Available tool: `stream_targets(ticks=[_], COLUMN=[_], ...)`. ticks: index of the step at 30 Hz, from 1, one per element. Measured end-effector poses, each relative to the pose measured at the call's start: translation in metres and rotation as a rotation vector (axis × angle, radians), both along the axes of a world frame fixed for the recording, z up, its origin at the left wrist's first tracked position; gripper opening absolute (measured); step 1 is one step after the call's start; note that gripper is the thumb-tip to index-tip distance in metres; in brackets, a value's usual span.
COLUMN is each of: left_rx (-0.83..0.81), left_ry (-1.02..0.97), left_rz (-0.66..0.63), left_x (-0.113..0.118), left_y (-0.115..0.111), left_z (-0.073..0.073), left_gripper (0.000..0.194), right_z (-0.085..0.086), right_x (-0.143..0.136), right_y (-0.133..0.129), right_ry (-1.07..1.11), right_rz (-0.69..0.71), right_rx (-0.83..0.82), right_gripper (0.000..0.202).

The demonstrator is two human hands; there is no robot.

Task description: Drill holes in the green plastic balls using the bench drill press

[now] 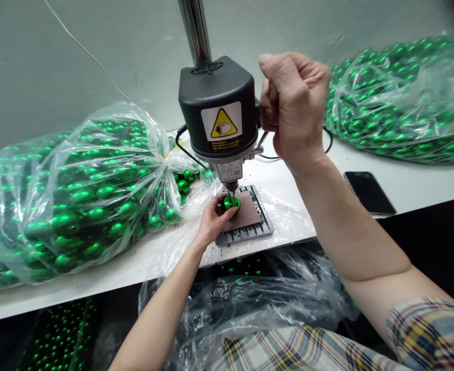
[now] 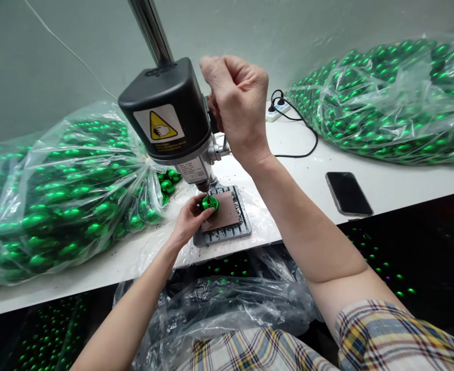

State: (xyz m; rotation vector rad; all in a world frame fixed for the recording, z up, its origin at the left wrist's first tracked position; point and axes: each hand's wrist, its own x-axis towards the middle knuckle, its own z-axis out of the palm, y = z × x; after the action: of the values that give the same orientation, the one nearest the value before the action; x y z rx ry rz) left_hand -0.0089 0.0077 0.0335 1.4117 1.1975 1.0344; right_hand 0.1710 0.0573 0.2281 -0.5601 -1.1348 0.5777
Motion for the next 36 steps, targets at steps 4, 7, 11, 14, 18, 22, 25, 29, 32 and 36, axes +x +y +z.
stream_targets(ticks=[4,7,11,14,18,22,25,29,32,36], left_rx=[0.065,0.103,0.123,0.138,0.134,0.147,0.154,0.172,0.179,0.176], left_ry=[0.099,0.101,0.178,0.193,0.147,0.194,0.198,0.186,0.203,0.188], left_rz=[-0.011,-0.001,0.03,0.028,0.016,0.03,0.027,0.027,0.029,0.026], left_x=[0.005,0.007,0.007,0.007,0.008,0.008,0.008,0.008,0.008,0.009], left_y=[-0.002,-0.004,-0.005,-0.004,-0.004,-0.004,-0.004,-0.004,-0.005,-0.005], left_z=[-0.004,-0.007,-0.01,-0.015,-0.019,-0.017,-0.016,-0.017,-0.018,-0.018], left_gripper=[0.059,0.059,0.06,0.06,0.06,0.062,0.061,0.06,0.06,0.06], right_z=[0.0,-0.001,0.0,-0.001,-0.009,-0.019,-0.027,-0.045,-0.061,-0.077], right_x=[0.0,0.001,0.002,0.0,-0.002,-0.002,-0.002,-0.003,-0.002,0.002], right_y=[-0.002,-0.001,-0.002,-0.008,-0.019,-0.029,-0.036,-0.046,-0.053,-0.06], right_ry=[-0.005,-0.01,-0.006,0.017,0.037,0.024,-0.003,-0.012,0.001,-0.078], right_rz=[0.008,0.012,0.033,0.031,0.004,-0.048,-0.098,-0.123,-0.107,-0.107], right_rx=[0.008,0.009,0.017,0.067,0.143,0.216,0.21,0.237,0.281,0.189], right_gripper=[0.063,0.059,0.062,0.059,0.053,0.06,0.061,0.058,0.058,0.059])
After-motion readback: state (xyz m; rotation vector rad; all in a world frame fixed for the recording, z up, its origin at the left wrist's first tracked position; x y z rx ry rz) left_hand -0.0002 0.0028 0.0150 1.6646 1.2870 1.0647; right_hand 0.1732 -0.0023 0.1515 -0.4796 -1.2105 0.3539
